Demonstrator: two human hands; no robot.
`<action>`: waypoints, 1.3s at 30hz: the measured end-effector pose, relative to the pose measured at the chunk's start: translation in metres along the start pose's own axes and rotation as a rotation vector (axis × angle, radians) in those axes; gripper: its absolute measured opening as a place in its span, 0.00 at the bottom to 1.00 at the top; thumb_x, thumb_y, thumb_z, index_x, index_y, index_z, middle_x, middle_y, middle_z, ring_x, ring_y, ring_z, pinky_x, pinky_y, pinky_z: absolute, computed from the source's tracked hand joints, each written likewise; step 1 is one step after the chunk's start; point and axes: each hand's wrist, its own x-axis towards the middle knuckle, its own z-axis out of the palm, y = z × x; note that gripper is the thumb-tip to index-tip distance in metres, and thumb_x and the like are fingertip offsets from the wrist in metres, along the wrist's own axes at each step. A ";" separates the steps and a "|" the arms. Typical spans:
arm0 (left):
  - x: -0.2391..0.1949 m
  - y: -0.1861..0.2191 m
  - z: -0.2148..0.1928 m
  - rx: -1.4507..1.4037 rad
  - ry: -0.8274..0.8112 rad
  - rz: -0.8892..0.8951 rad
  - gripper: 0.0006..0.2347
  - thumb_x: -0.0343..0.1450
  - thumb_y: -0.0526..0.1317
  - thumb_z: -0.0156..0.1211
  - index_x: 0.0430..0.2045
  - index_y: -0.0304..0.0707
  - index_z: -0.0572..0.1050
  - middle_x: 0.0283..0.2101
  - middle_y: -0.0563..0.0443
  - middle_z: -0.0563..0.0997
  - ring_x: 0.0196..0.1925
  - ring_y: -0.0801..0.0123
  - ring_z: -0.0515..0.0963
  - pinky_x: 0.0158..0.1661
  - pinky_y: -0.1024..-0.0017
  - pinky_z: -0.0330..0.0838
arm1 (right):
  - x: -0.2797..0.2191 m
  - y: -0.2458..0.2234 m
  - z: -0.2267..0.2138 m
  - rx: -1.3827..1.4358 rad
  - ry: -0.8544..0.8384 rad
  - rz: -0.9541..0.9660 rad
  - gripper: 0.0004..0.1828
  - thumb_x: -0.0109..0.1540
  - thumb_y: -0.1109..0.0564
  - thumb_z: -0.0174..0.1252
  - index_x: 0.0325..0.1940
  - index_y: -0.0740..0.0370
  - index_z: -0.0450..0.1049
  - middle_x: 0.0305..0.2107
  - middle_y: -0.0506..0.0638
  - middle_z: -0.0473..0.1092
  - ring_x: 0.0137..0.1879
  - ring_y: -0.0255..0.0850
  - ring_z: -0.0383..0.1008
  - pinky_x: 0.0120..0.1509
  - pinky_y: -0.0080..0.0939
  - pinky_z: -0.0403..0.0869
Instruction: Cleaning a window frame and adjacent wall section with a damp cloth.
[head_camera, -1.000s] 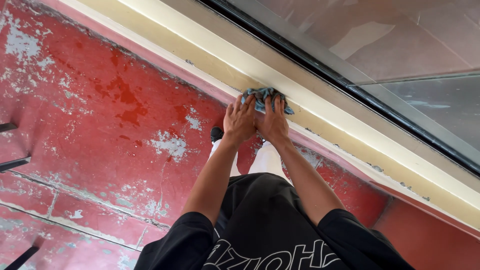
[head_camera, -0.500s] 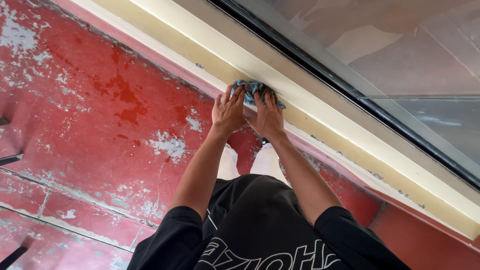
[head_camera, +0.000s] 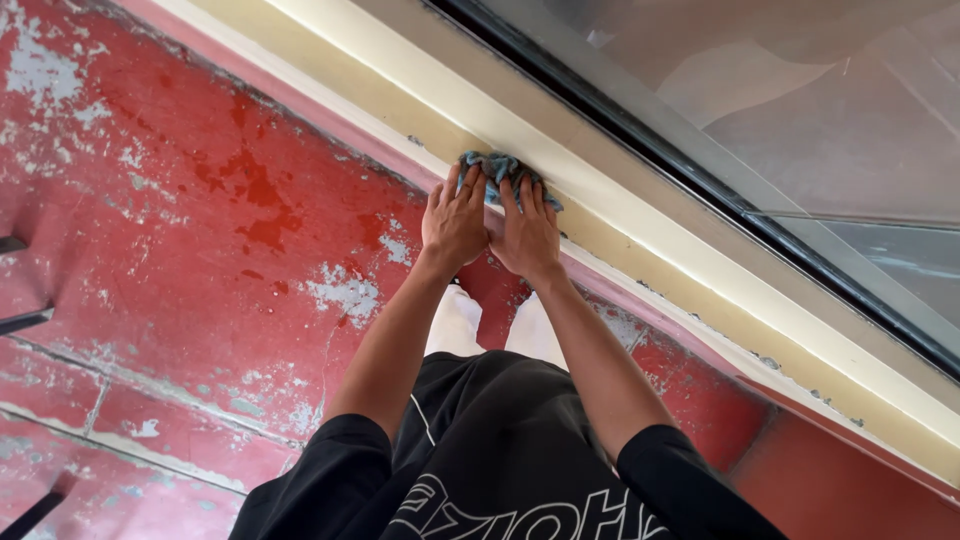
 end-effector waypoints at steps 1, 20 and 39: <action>-0.003 0.007 -0.008 0.001 -0.001 0.007 0.42 0.66 0.49 0.66 0.74 0.42 0.48 0.79 0.54 0.47 0.80 0.61 0.40 0.73 0.56 0.42 | -0.005 0.004 -0.003 0.000 0.002 0.006 0.51 0.56 0.42 0.66 0.78 0.54 0.50 0.74 0.65 0.49 0.79 0.61 0.47 0.78 0.58 0.52; 0.000 0.178 0.055 0.108 -0.098 0.113 0.40 0.67 0.49 0.58 0.71 0.22 0.49 0.77 0.34 0.48 0.79 0.43 0.38 0.72 0.59 0.43 | -0.105 0.144 -0.011 0.033 0.029 0.103 0.50 0.55 0.51 0.66 0.79 0.48 0.52 0.75 0.54 0.51 0.81 0.52 0.44 0.79 0.59 0.50; -0.017 0.303 0.142 -0.099 -0.026 0.189 0.35 0.67 0.44 0.54 0.70 0.26 0.54 0.77 0.40 0.53 0.80 0.47 0.38 0.72 0.55 0.39 | -0.193 0.247 -0.017 0.033 -0.014 0.305 0.49 0.56 0.55 0.63 0.77 0.61 0.47 0.74 0.59 0.49 0.80 0.55 0.43 0.74 0.59 0.54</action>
